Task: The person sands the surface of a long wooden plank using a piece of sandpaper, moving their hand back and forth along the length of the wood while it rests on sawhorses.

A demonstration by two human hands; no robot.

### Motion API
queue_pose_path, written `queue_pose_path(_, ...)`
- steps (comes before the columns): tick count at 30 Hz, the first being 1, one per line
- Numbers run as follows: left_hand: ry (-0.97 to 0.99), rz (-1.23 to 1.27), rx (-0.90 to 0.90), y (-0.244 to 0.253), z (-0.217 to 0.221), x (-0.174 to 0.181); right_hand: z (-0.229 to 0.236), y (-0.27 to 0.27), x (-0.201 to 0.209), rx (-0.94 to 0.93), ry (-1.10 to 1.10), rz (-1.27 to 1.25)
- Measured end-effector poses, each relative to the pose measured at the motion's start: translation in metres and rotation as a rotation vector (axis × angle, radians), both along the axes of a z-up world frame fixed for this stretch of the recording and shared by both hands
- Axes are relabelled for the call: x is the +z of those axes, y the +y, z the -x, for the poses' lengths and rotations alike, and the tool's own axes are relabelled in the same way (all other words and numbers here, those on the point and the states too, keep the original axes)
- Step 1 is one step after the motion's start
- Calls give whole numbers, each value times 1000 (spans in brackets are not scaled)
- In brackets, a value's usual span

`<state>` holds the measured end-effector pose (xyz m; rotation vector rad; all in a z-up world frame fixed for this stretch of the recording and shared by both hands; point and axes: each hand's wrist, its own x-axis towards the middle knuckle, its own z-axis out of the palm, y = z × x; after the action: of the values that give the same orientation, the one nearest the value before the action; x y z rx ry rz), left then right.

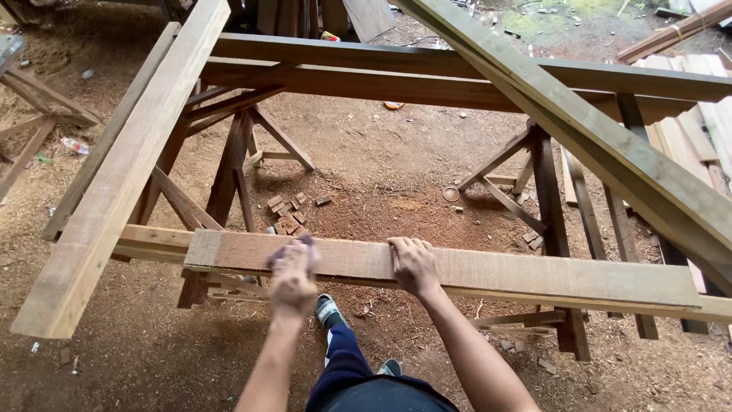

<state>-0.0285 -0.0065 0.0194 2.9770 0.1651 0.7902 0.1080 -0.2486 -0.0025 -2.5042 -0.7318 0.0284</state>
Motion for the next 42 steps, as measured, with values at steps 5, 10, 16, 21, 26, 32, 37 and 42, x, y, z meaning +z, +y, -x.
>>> queue_pose_path(5, -2, 89, -129, -39, -8, -20, 2, 5, -1, -64, 42, -66)
queue_pose_path(10, 203, 215, -340, -108, -1, -32, 2, 2, 2, -56, 48, -62)
queue_pose_path(16, 158, 23, 43, 20, 6, -43, 4, 3, 1, -16, -17, -38)
queue_pose_path(21, -20, -31, 255, 14, -3, -35, 6, 6, 5, -48, -23, -37)
queue_pose_path(26, 52, 225, -151, -102, -13, -28, 5, 6, 10, -53, -20, -40)
queue_pose_path(32, 142, 175, -225, -42, -4, -38, 3, 3, 2, -35, -9, -30)
queue_pose_path(37, 78, 113, 106, 45, 8, -27, 5, 3, 6, -45, -33, -13)
queue_pose_path(42, 222, 50, -56, -29, -28, -32, 7, 12, 11, -67, 41, -2)
